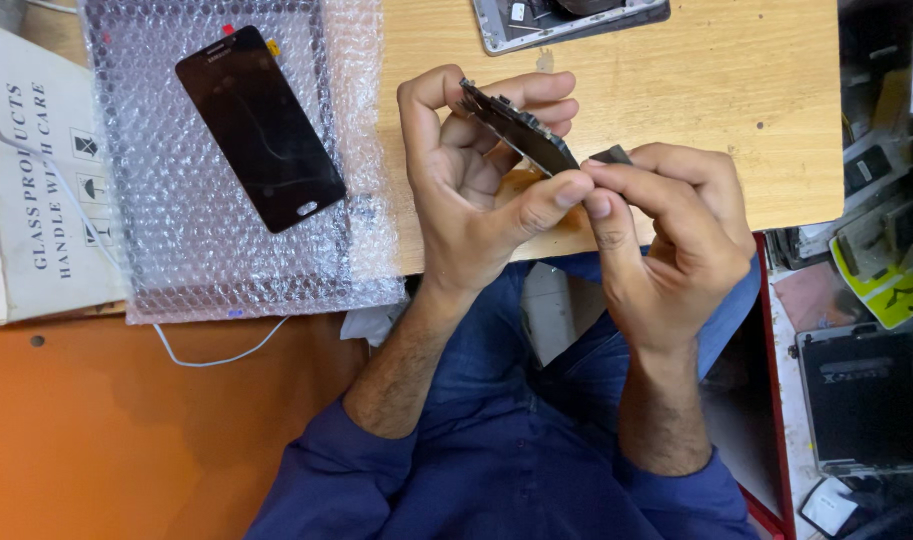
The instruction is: The person disassembles a smartphone, applies adhesive to the frame, and reassembles the device. They handle the phone's internal components, battery, and back cover, using a syringe-like tool to apply glue.
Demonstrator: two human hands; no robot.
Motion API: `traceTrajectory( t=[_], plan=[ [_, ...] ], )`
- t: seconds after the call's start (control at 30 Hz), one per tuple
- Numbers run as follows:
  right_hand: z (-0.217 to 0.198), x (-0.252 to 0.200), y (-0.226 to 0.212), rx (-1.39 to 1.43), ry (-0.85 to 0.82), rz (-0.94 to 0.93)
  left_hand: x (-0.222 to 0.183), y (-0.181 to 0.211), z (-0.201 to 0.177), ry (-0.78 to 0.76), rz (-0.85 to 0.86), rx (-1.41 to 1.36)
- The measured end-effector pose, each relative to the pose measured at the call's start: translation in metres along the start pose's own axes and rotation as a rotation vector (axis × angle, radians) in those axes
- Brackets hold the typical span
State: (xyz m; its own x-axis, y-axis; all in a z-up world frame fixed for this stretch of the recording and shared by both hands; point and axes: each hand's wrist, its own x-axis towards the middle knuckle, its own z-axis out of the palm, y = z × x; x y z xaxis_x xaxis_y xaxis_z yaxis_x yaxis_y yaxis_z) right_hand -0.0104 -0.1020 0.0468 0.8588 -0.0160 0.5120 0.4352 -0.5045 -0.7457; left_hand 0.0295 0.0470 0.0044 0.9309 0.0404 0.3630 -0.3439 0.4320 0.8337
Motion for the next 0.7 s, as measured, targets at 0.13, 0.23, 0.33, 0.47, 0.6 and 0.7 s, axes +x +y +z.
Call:
traceTrajectory(
  t=[0.13,0.23,0.33,0.47,0.6,0.7],
  plan=[
    [0.0,0.008,0.0,-0.107,-0.03,-0.091,-0.001,-0.003,0.001,0.05,-0.061,-0.107],
    [0.0,0.011,-0.001,-0.136,-0.056,-0.123,-0.001,-0.003,0.002,0.067,-0.07,-0.111],
    [-0.005,0.013,-0.004,-0.139,-0.078,-0.102,0.002,0.001,0.006,0.085,-0.004,0.013],
    [-0.028,0.024,-0.006,-0.217,-0.151,-0.15,0.004,0.023,0.006,0.072,0.336,0.609],
    [-0.044,0.032,-0.003,-0.233,-0.27,-0.152,-0.005,0.038,0.008,-0.171,0.431,1.132],
    [-0.046,0.036,-0.001,-0.226,-0.349,-0.089,-0.008,0.039,0.011,-0.226,0.209,1.018]
  ],
)
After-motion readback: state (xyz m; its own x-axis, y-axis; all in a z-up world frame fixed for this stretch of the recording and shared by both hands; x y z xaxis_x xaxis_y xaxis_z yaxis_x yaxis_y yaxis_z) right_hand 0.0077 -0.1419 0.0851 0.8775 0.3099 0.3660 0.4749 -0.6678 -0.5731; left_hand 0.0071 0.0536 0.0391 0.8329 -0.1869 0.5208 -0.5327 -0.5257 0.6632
